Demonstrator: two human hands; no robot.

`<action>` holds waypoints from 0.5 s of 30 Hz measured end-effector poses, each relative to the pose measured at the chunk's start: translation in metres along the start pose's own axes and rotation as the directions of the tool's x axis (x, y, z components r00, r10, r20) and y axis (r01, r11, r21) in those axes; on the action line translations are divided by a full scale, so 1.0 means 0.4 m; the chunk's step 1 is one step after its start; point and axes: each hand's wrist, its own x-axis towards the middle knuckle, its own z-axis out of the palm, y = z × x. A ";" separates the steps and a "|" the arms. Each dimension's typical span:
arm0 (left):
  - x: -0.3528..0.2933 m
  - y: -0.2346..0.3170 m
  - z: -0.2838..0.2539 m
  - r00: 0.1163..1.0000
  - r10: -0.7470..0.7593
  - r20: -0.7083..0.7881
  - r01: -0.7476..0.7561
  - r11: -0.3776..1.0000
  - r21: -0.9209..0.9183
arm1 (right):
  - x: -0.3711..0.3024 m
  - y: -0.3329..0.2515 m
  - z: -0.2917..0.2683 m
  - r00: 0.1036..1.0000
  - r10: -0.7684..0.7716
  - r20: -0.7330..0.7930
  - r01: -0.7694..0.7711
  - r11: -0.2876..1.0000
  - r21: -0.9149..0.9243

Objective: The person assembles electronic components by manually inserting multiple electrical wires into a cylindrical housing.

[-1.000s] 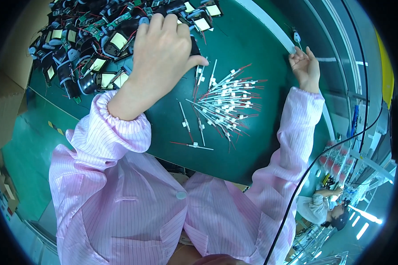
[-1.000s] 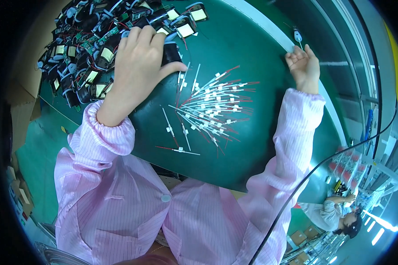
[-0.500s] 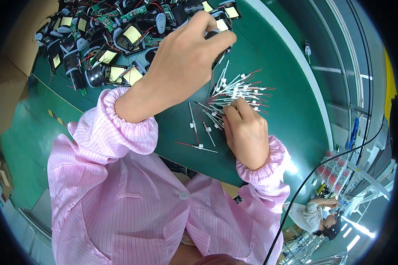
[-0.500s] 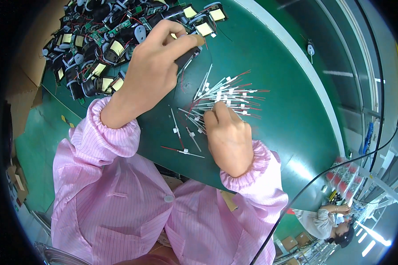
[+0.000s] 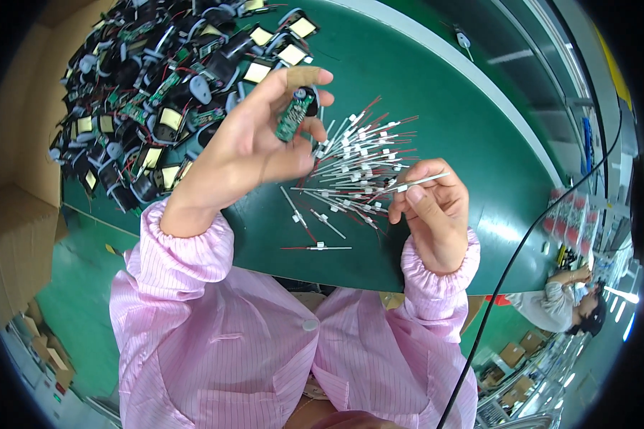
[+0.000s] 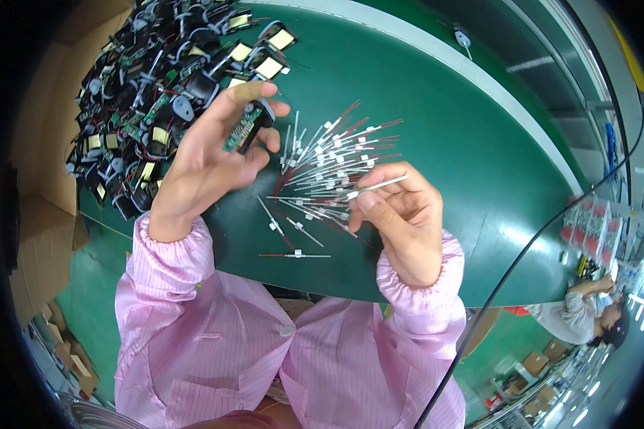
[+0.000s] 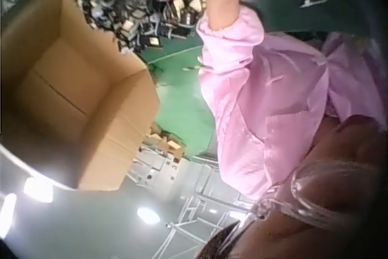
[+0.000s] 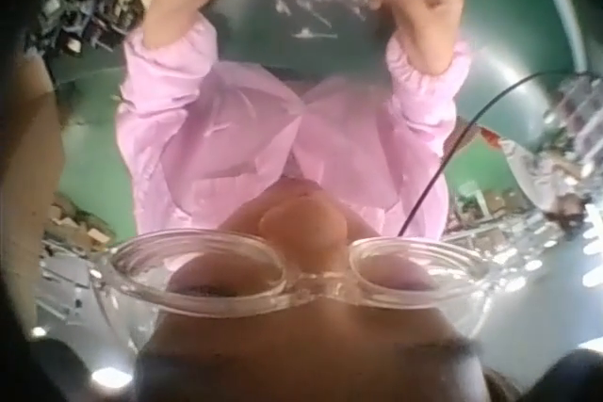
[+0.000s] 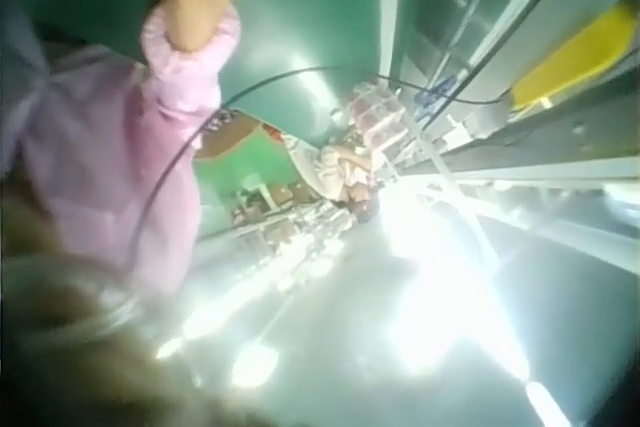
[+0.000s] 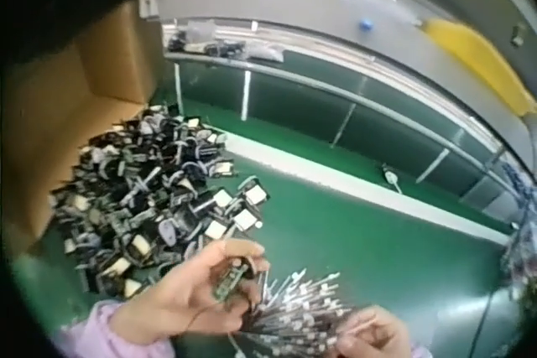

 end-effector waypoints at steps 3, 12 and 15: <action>0.005 0.005 0.012 0.991 -0.014 0.135 0.027 0.995 -0.095 | -0.004 0.017 0.005 0.998 -0.031 -0.046 0.037 0.988 0.150; 0.014 -0.039 0.017 0.956 -0.293 0.031 0.283 0.886 -0.366 | -0.003 0.062 -0.011 0.983 -0.182 -0.024 0.183 0.975 0.125; 0.008 -0.025 0.045 0.948 -0.319 -0.012 0.309 0.927 -0.210 | -0.015 0.061 0.005 0.966 -0.256 -0.029 0.254 0.965 -0.068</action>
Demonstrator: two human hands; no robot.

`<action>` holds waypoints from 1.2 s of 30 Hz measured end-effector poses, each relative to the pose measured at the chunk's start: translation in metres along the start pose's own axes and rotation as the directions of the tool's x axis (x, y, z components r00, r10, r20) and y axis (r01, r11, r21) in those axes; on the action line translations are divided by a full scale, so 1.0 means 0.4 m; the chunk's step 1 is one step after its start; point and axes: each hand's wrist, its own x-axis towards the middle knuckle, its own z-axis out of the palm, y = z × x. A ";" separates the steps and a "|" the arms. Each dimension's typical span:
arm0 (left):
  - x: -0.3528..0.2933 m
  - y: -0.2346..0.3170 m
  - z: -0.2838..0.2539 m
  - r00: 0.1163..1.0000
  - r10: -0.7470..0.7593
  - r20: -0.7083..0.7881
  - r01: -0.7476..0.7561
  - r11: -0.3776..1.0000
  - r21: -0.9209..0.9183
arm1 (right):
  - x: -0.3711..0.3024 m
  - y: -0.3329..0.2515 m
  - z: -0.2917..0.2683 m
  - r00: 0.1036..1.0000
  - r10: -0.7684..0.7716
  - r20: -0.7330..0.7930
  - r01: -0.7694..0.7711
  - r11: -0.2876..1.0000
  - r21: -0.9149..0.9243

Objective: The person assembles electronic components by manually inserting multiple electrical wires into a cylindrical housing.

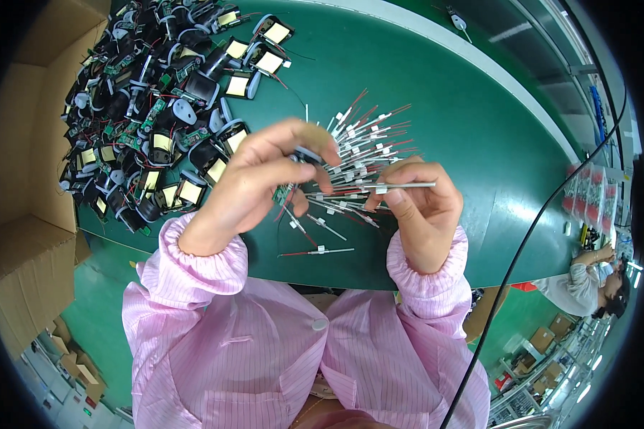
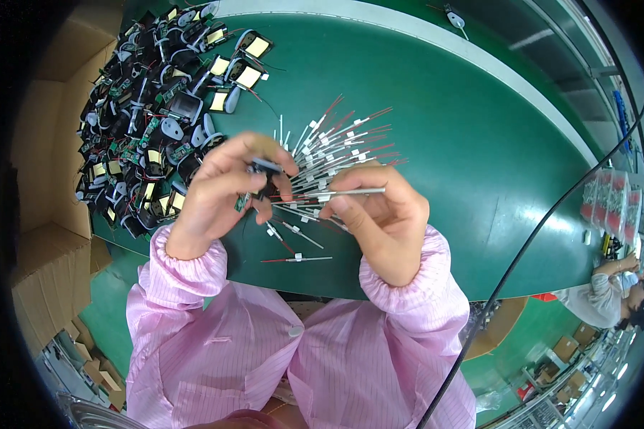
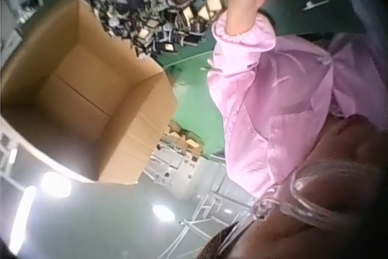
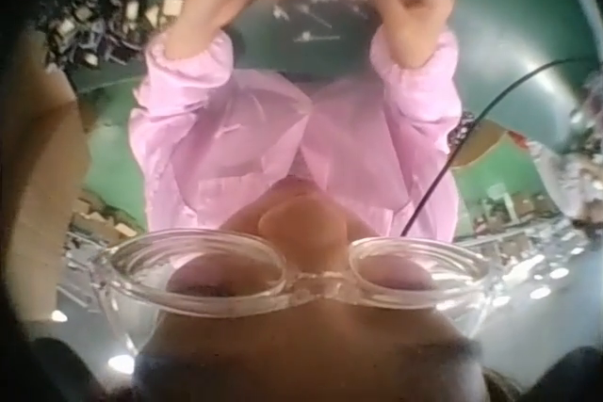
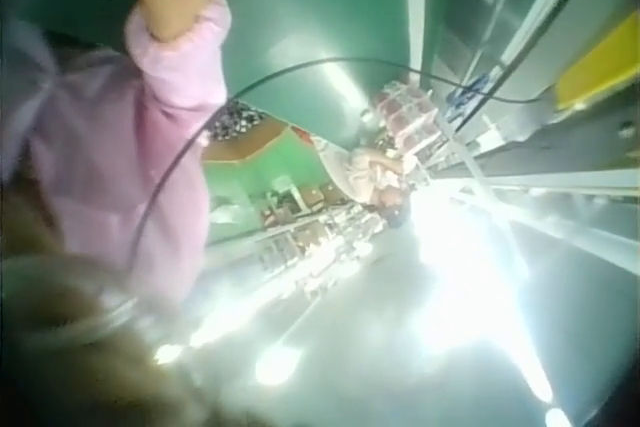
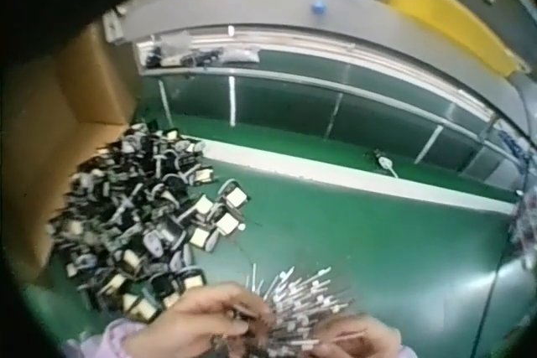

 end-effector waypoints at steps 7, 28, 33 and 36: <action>0.000 -0.032 0.011 0.953 0.218 0.208 -0.296 0.814 0.500 | -0.003 0.006 0.021 0.986 -0.167 -0.012 0.155 0.939 -0.308; -0.017 -0.033 0.024 0.888 0.374 0.268 -0.458 0.668 0.586 | 0.002 -0.028 0.026 0.968 0.248 -0.022 -0.249 0.969 -0.013; -0.017 -0.049 0.024 0.837 0.446 0.319 -0.541 0.580 0.609 | 0.007 -0.006 0.014 0.998 0.035 0.053 -0.018 0.958 -0.288; -0.017 -0.051 0.024 0.849 0.432 0.306 -0.521 0.577 0.629 | 0.013 -0.007 0.013 0.998 0.020 0.066 0.007 0.923 -0.385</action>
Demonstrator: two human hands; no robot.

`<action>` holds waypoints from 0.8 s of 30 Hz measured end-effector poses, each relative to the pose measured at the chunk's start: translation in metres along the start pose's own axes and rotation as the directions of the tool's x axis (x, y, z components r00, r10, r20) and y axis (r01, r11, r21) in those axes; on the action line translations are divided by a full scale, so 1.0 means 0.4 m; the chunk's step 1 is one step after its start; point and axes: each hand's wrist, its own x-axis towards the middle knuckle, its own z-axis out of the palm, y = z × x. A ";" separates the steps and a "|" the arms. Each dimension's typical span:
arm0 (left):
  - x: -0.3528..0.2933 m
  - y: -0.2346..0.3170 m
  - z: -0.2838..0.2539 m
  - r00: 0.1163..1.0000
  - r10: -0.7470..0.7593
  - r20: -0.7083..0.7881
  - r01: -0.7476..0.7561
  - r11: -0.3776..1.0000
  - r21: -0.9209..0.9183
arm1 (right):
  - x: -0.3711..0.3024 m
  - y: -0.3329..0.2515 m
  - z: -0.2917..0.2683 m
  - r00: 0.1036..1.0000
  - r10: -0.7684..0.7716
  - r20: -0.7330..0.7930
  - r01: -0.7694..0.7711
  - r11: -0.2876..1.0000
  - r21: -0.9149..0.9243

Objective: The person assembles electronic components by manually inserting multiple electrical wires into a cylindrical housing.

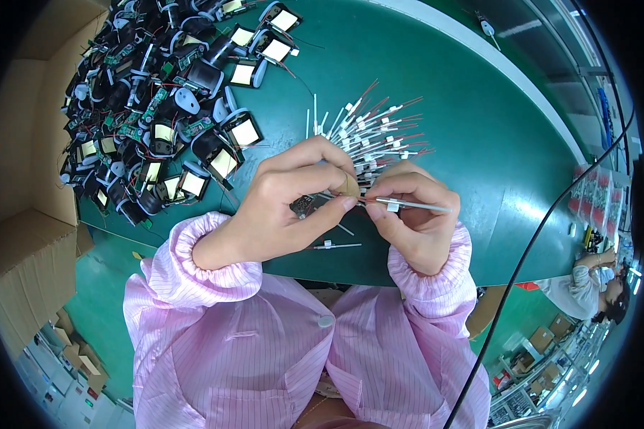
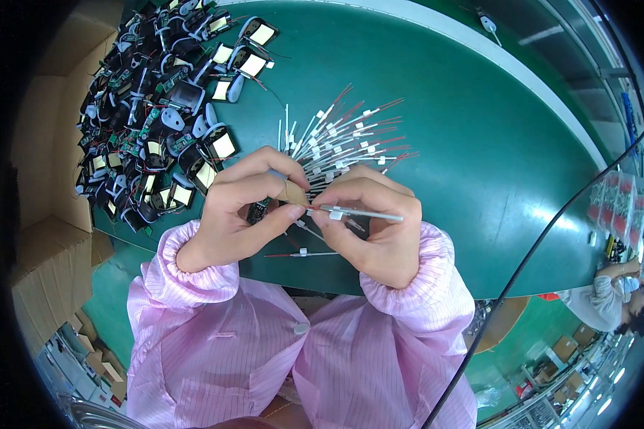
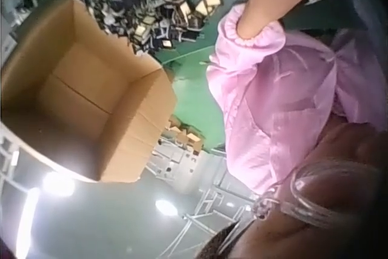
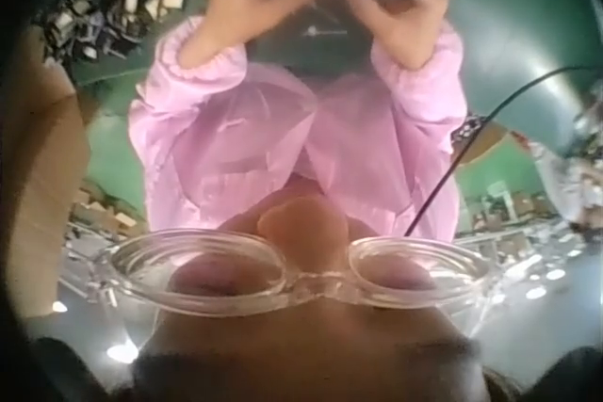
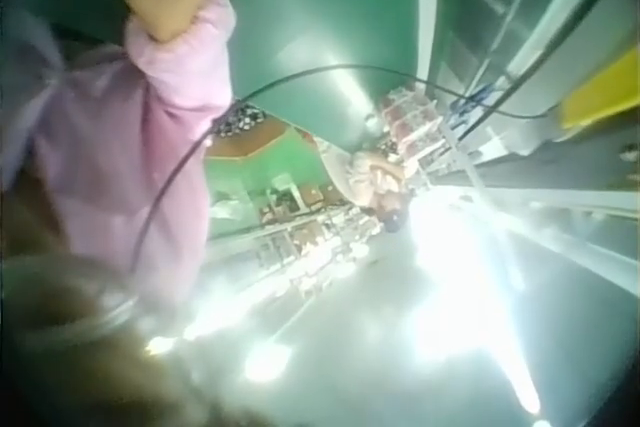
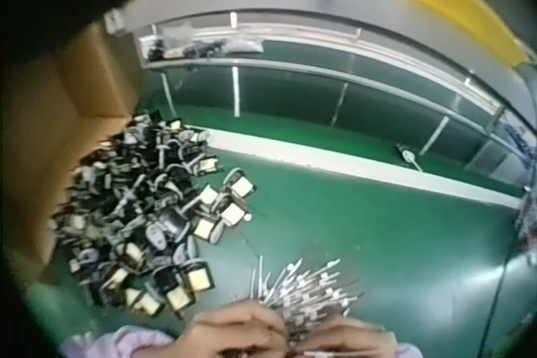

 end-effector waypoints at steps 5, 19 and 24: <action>0.000 -0.003 -0.002 1.000 -0.011 -0.016 0.011 1.000 -0.009 | 0.000 0.015 -0.005 0.996 -0.093 0.003 0.093 0.995 -0.047; 0.004 -0.007 0.024 0.999 -0.043 -0.025 0.045 0.996 0.075 | -0.013 0.005 -0.009 0.996 0.087 -0.032 -0.076 0.962 0.261; 0.002 0.022 0.013 0.912 -0.407 0.043 0.409 0.904 -0.127 | -0.010 0.008 -0.003 0.972 0.236 0.012 -0.196 0.774 0.602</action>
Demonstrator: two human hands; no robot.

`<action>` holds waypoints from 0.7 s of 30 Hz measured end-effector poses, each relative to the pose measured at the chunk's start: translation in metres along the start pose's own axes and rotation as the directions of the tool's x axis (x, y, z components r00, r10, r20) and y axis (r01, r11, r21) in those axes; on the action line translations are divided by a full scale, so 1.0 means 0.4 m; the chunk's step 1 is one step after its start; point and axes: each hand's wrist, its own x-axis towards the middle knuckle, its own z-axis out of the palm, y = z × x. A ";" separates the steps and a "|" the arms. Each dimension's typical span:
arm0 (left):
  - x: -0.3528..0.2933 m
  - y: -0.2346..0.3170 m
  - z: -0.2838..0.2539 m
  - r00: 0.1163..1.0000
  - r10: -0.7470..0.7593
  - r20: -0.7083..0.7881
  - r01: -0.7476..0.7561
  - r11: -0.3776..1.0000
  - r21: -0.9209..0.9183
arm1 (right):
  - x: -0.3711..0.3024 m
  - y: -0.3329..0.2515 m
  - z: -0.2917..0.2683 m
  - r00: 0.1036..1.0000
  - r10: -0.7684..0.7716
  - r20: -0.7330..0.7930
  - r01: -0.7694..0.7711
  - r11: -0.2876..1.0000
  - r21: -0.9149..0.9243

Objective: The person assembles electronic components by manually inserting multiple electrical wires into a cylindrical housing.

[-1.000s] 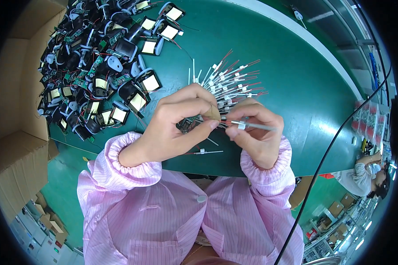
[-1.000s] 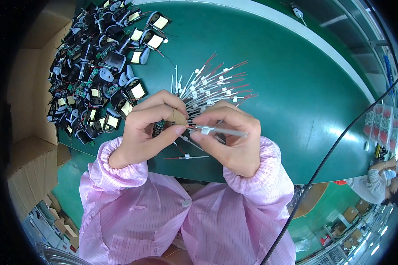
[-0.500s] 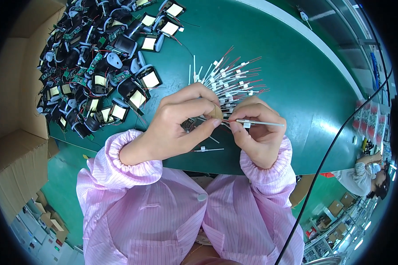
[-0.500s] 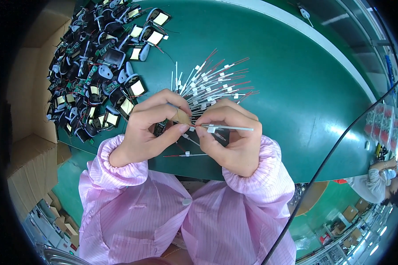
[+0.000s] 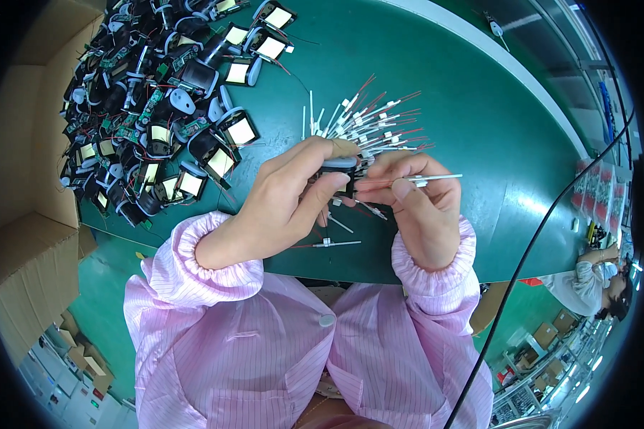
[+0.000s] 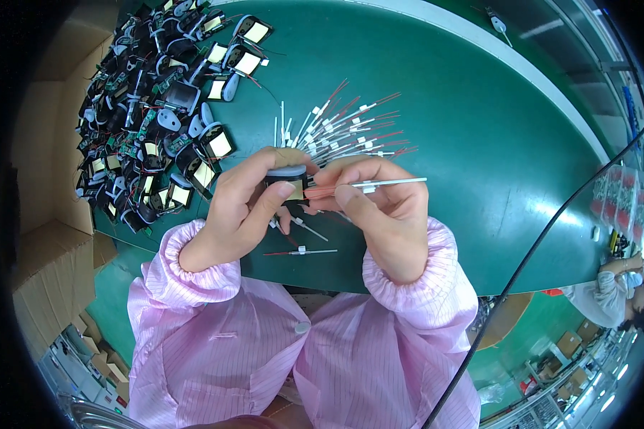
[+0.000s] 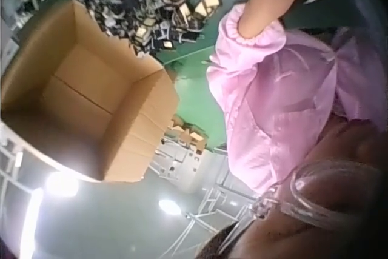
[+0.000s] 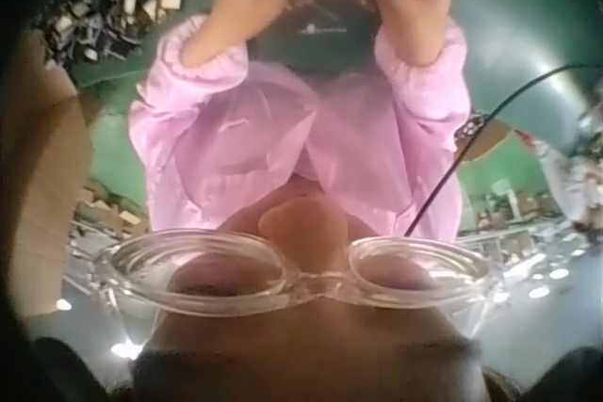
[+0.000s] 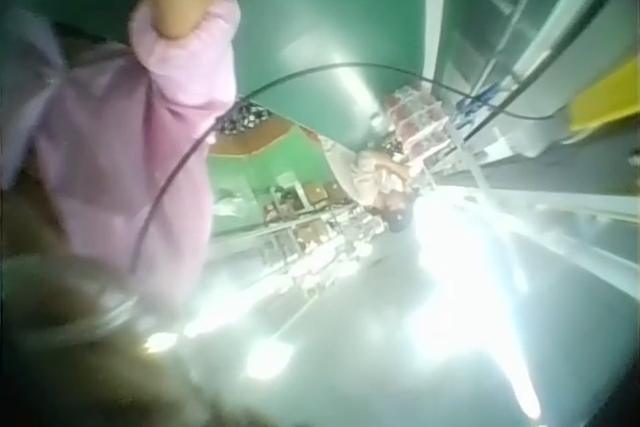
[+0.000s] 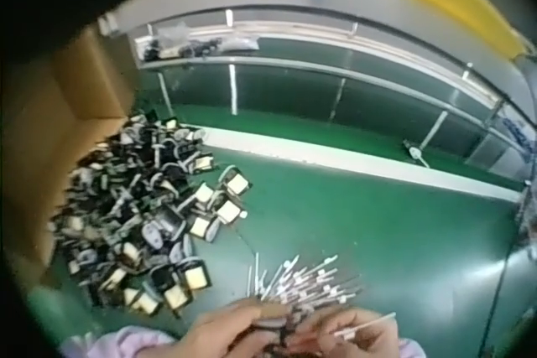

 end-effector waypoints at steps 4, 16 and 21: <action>0.009 -0.007 0.001 0.996 0.082 0.035 -0.076 0.985 -0.153 | -0.002 -0.005 0.001 0.998 -0.056 -0.005 0.056 0.997 -0.059; 0.016 -0.053 0.021 0.877 0.460 -0.138 -0.450 0.888 0.095 | -0.022 0.003 0.000 0.964 -0.266 -0.022 0.248 0.922 -0.298; 0.015 -0.052 0.011 0.836 0.549 -0.009 -0.539 0.824 0.175 | -0.025 -0.004 0.011 0.918 -0.389 0.079 0.371 0.771 -0.517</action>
